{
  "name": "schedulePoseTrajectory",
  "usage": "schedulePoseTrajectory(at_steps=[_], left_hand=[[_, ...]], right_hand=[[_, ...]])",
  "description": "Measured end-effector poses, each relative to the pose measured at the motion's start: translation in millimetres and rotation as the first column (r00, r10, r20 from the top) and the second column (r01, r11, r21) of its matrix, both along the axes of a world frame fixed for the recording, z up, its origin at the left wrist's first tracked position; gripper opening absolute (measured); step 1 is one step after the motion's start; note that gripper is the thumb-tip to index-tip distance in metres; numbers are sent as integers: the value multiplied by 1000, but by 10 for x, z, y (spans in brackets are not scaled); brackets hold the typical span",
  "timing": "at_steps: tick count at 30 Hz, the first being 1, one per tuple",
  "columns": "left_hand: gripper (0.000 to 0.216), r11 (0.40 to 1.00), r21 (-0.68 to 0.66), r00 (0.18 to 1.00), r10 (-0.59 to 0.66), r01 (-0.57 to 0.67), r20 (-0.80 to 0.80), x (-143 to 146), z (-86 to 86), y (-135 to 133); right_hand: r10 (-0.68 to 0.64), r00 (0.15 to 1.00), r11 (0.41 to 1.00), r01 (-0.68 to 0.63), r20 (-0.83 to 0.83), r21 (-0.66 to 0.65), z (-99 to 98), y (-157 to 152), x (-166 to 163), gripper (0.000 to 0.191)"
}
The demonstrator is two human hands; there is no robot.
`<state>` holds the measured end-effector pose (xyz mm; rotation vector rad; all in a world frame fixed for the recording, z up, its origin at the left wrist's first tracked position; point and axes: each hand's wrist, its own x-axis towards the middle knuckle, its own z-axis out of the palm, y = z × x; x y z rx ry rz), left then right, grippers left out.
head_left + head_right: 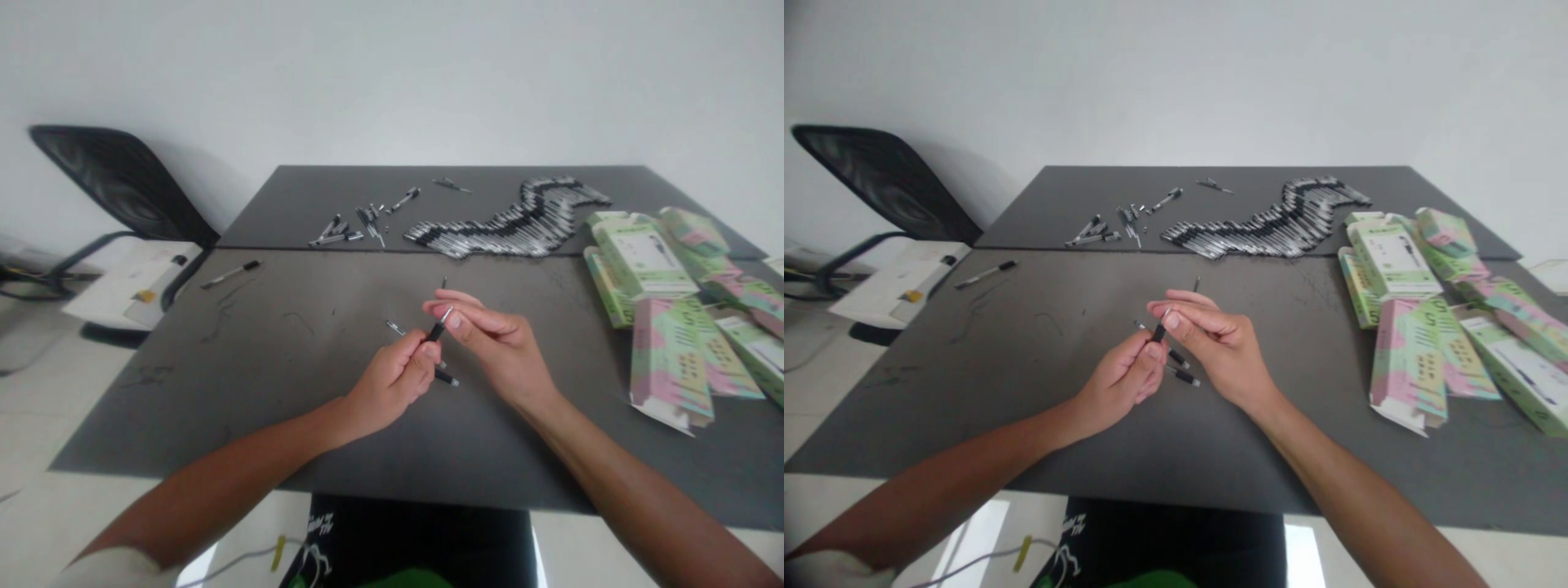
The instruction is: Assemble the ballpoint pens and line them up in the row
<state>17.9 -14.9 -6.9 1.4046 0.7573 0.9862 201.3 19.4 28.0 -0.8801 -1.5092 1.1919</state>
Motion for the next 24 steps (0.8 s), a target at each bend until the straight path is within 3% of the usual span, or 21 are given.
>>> schedulePoseTrajectory(at_steps=[8,15,19,22,24], left_hand=[[34,1000,18,1000,-16,16,-12,-62,2,40],[37,1000,0,1000,0,0,18,-11,-19,24],[37,996,66,997,68,-66,-26,5,-25,15],[39,980,163,989,126,-113,-72,-9,-28,5],[40,960,248,981,162,-131,-110,-30,-24,-3]], right_hand=[[-3,999,999,2,39,39,-2,-23,14,18],[-20,999,999,19,-42,-43,-19,-25,-46,13],[-4,997,995,-5,-83,-101,-77,5,-37,44],[-155,987,988,155,38,-3,-57,84,59,44],[-289,944,951,265,161,159,2,200,122,40]])
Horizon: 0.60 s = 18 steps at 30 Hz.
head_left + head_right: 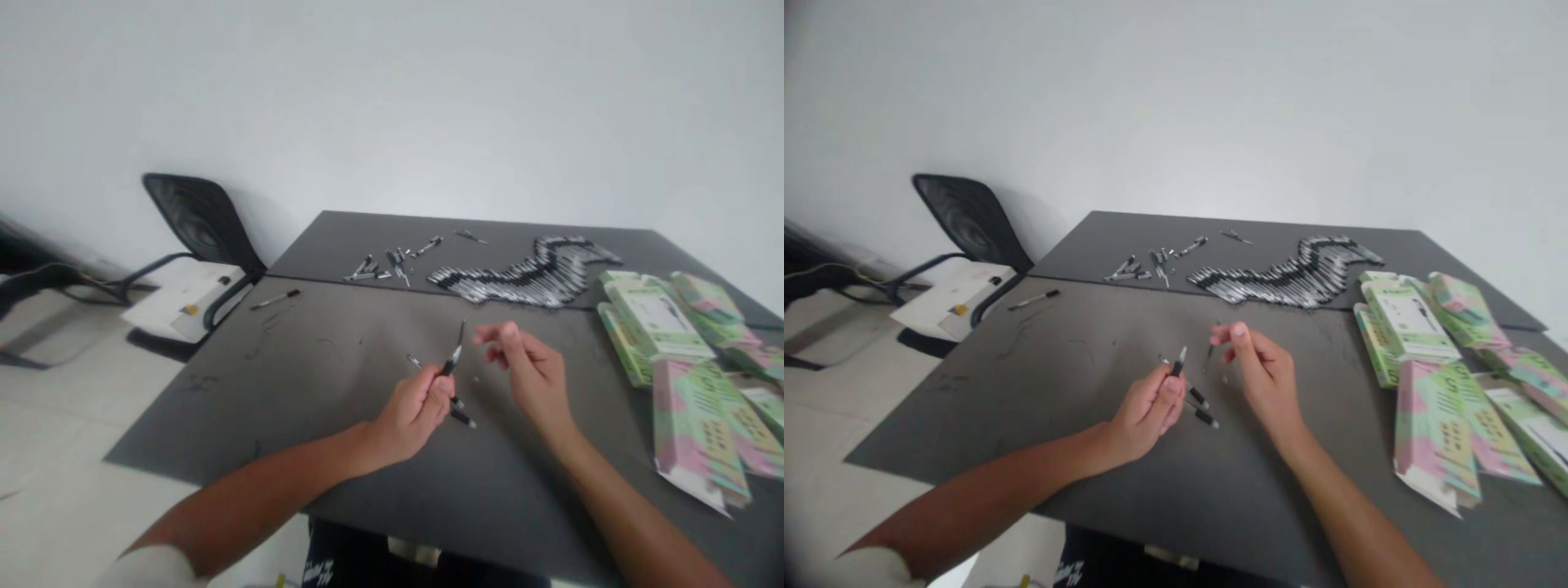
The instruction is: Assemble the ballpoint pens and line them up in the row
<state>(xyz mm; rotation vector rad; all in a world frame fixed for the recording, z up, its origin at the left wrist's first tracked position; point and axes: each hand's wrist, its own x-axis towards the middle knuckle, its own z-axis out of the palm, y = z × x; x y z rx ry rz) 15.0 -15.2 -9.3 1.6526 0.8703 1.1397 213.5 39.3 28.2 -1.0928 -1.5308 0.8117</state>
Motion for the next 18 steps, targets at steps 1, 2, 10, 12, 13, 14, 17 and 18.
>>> schedulePoseTrajectory(at_steps=[1,2,10,12,13,14,17,18], left_hand=[[41,999,43,1000,12,-10,-27,-13,2,-4],[42,996,87,998,22,-17,-53,-25,2,-8],[45,915,401,977,131,-54,-167,-83,-35,16],[41,873,480,970,181,-84,-160,-92,-34,53],[39,851,516,967,209,-104,-149,-95,-33,75],[38,829,545,962,235,-125,-138,-98,-31,98],[37,794,582,948,296,-176,-116,-98,-39,159],[37,789,587,945,306,-181,-119,-95,-46,174]], right_hand=[[-36,995,997,28,93,76,36,84,12,46],[-48,981,989,20,189,149,72,186,2,51],[137,525,913,-396,840,99,77,1392,-822,30],[133,468,907,-412,874,83,22,1649,-1081,32],[127,442,908,-413,888,76,-7,1755,-1193,31],[120,416,909,-410,901,69,-36,1845,-1292,31],[89,359,920,-388,929,61,-116,2034,-1500,31],[78,347,923,-379,935,63,-139,2075,-1543,32]])
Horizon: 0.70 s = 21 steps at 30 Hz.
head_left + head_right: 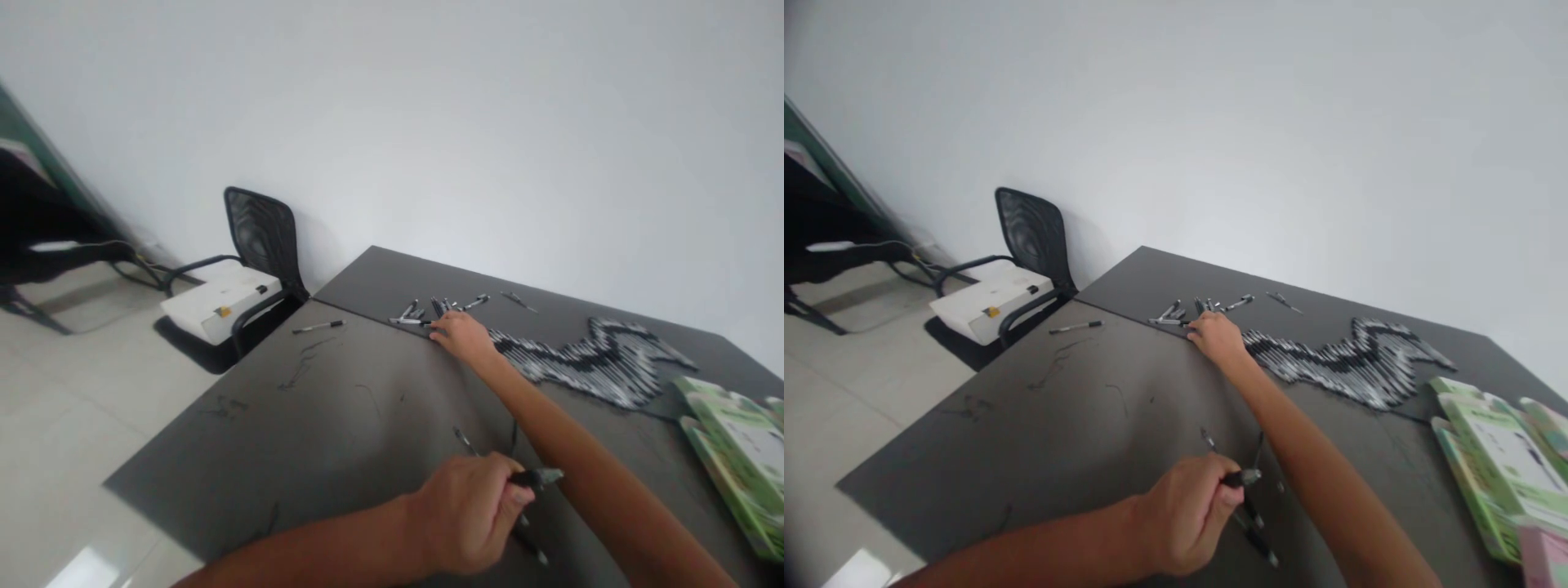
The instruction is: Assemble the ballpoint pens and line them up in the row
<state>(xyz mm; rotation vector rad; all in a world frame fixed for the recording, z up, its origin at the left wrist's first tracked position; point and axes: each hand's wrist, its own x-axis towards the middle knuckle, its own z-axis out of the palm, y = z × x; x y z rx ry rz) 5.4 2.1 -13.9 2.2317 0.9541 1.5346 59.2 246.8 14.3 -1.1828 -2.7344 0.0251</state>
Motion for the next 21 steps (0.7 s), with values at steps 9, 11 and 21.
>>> schedulePoseTrajectory(at_steps=[9,11,21], left_hand=[[42,999,-32,997,-41,39,-68,4,6,33],[41,999,-28,998,-39,38,-57,0,17,28],[39,981,-193,994,-7,28,110,5,9,-21]], right_hand=[[-52,998,998,51,44,24,-64,160,-86,32],[-43,998,999,42,48,17,-56,167,-68,29],[13,996,1000,-15,-84,-13,81,-11,-8,20]])
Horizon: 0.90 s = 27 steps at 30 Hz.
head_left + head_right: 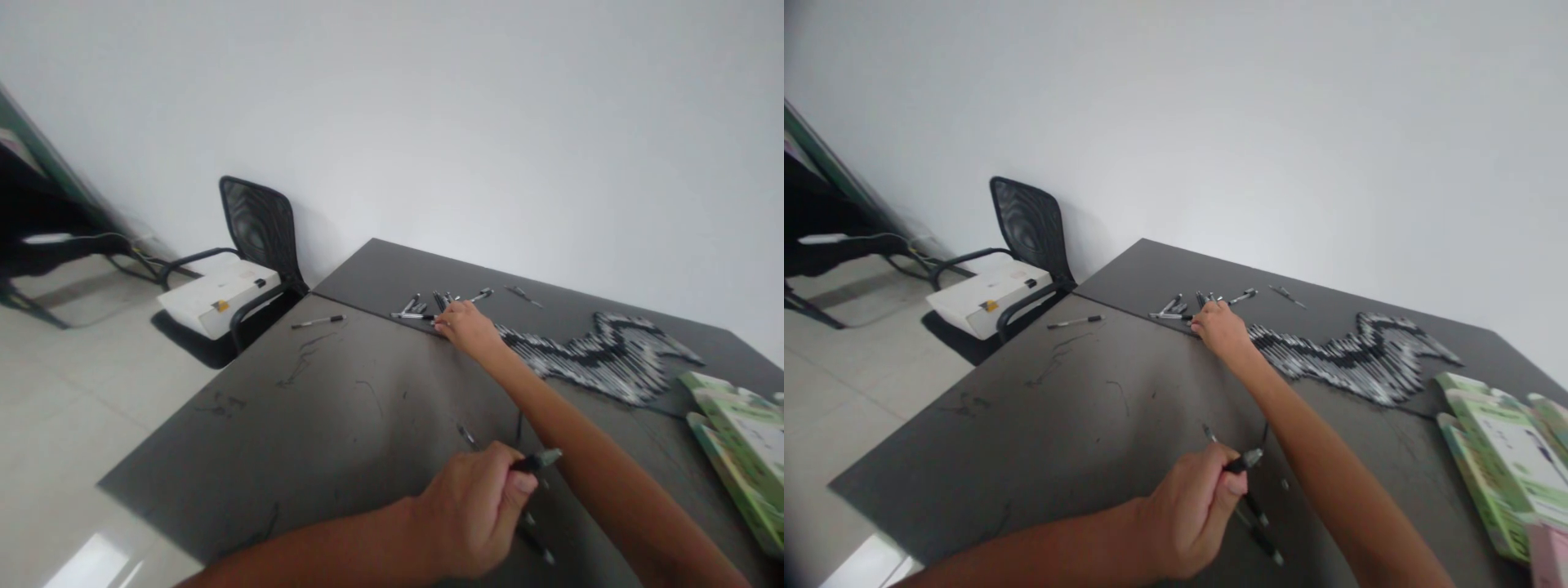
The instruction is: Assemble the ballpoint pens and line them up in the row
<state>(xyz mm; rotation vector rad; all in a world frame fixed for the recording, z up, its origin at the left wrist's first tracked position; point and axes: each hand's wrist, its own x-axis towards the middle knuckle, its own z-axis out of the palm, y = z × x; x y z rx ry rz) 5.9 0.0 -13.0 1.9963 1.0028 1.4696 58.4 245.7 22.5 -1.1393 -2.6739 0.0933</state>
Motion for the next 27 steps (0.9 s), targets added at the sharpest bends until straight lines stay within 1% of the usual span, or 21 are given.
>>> schedulePoseTrajectory(at_steps=[3,6,7,9,11,13,14,16,19,22,27], left_hand=[[43,992,-126,996,24,-13,83,-7,37,-5],[47,969,-245,987,58,-20,148,-3,68,1],[48,961,-277,985,64,-17,162,1,74,3],[50,947,-321,982,59,2,179,11,75,4],[49,944,-329,985,33,24,167,19,71,-1],[46,950,-309,994,-5,39,108,25,68,-11],[44,953,-300,997,-23,43,71,25,69,-15],[39,961,-271,998,-52,55,19,21,78,-22],[38,968,-244,995,-74,57,-64,6,108,-26],[36,968,-242,988,-97,65,-123,-7,140,-30],[32,957,-271,970,-159,104,-187,1,140,-57]], right_hand=[[-27,991,1000,25,-134,-14,135,-242,244,28],[-65,955,992,32,-288,-120,244,-662,726,34],[-84,910,978,-4,-406,-210,264,-832,917,35],[-153,834,939,-44,-531,-340,272,-1184,1288,36],[-253,771,903,-28,-584,-428,247,-1509,1595,35],[-341,720,876,9,-605,-482,204,-1763,1806,33],[-365,698,869,18,-616,-495,182,-1854,1876,31],[-364,670,878,16,-647,-478,152,-1967,1968,28],[-271,672,923,-23,-689,-385,159,-2017,2044,22],[-165,705,950,-74,-690,-303,213,-2036,2108,20],[-73,777,969,-93,-626,-229,281,-2100,2186,21]])
